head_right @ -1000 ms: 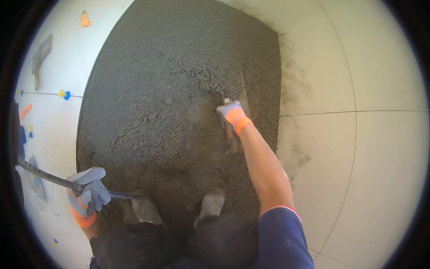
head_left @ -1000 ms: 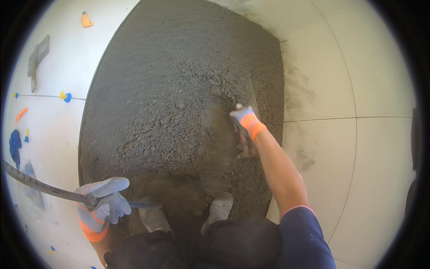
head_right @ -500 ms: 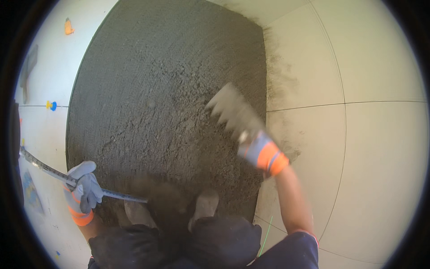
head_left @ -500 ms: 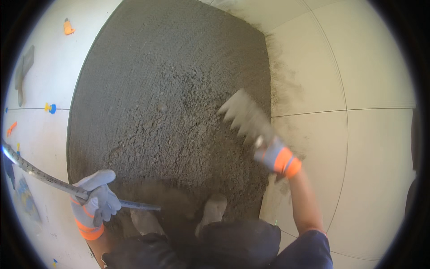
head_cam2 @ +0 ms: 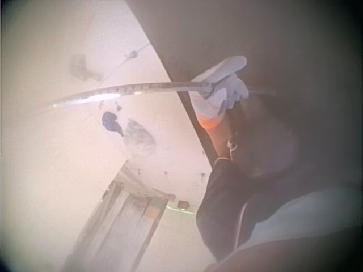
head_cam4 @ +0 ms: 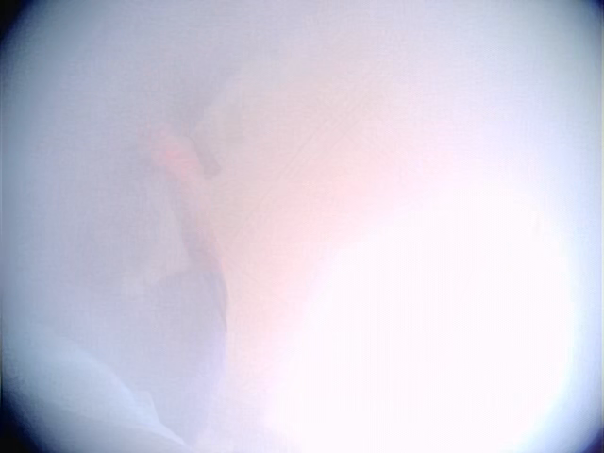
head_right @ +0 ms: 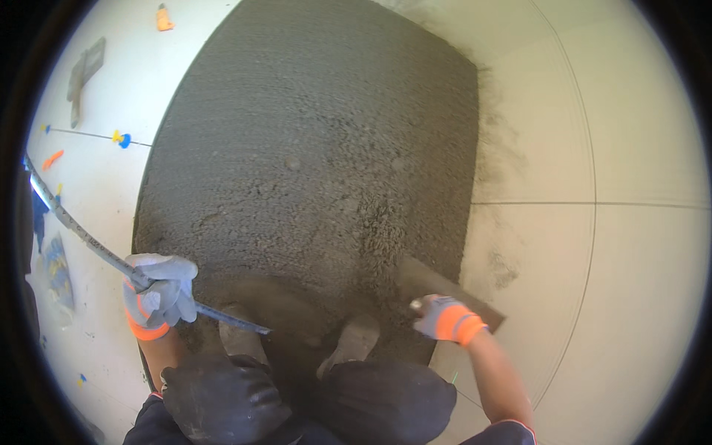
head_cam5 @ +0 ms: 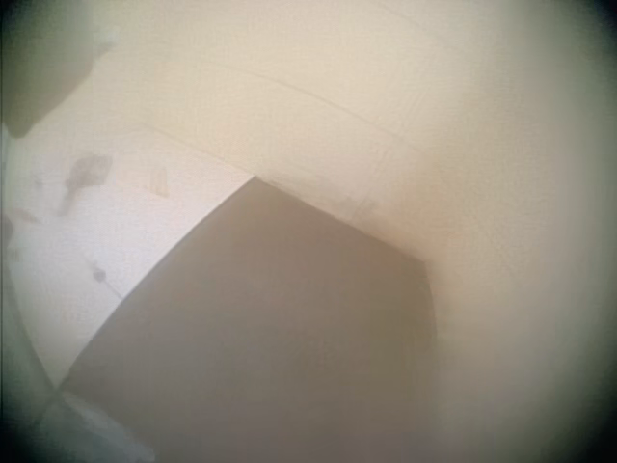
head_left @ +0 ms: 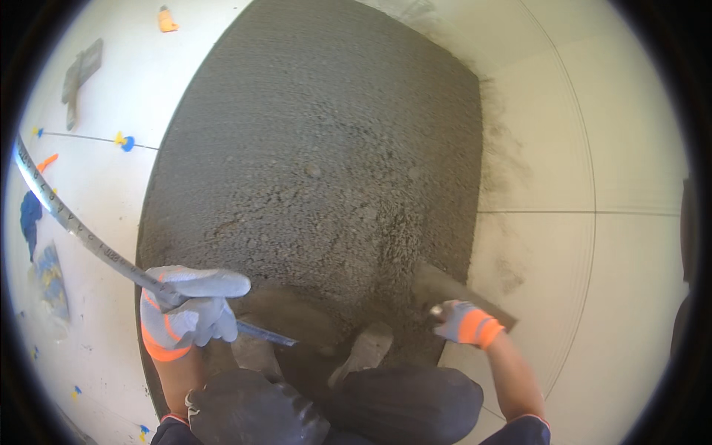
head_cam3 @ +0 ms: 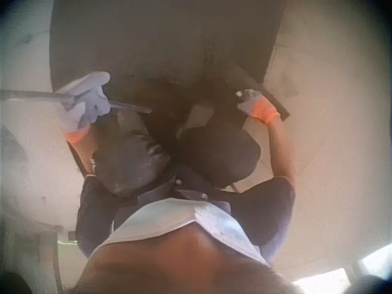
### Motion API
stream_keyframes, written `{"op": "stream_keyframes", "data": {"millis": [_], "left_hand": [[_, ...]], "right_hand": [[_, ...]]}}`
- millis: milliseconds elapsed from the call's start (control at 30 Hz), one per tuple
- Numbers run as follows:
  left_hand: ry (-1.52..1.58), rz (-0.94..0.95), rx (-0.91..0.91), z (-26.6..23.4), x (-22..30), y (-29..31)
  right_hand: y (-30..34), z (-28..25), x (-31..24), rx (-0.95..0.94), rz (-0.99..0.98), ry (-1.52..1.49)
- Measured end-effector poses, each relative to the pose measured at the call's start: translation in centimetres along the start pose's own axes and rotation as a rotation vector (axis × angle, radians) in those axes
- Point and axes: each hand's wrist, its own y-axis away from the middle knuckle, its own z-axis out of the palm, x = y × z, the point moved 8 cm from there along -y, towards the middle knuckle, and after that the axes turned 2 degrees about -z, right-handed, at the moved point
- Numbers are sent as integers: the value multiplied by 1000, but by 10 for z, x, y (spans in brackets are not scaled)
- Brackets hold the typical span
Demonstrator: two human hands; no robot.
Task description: The person spreads and levels wet concrete on a tiled floor using a notched trowel and a long straightedge. They repeatedly smooth the surface and check alignment with the straightedge to create a flat, even layer.
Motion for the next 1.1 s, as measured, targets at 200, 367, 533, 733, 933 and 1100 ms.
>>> {"op": "stream_keyframes", "data": {"millis": [200,367,533,733,933,1100], "left_hand": [[-235,55,263,-33,24,39],[-219,296,137,-35,32,59],[-40,247,-7,-17,10,28],[52,132,-78,8,-2,-7],[-77,114,-43,-6,3,10],[-162,251,-12,-10,16,29]], "right_hand": [[-24,-160,-6,452,112,-198],[-130,-138,-67,364,167,-1309],[-96,-54,-113,23,-427,379],[-7,-23,-74,-13,-241,47],[-25,-183,-47,625,-206,-561],[-127,-198,-115,469,-47,-1136]]}}
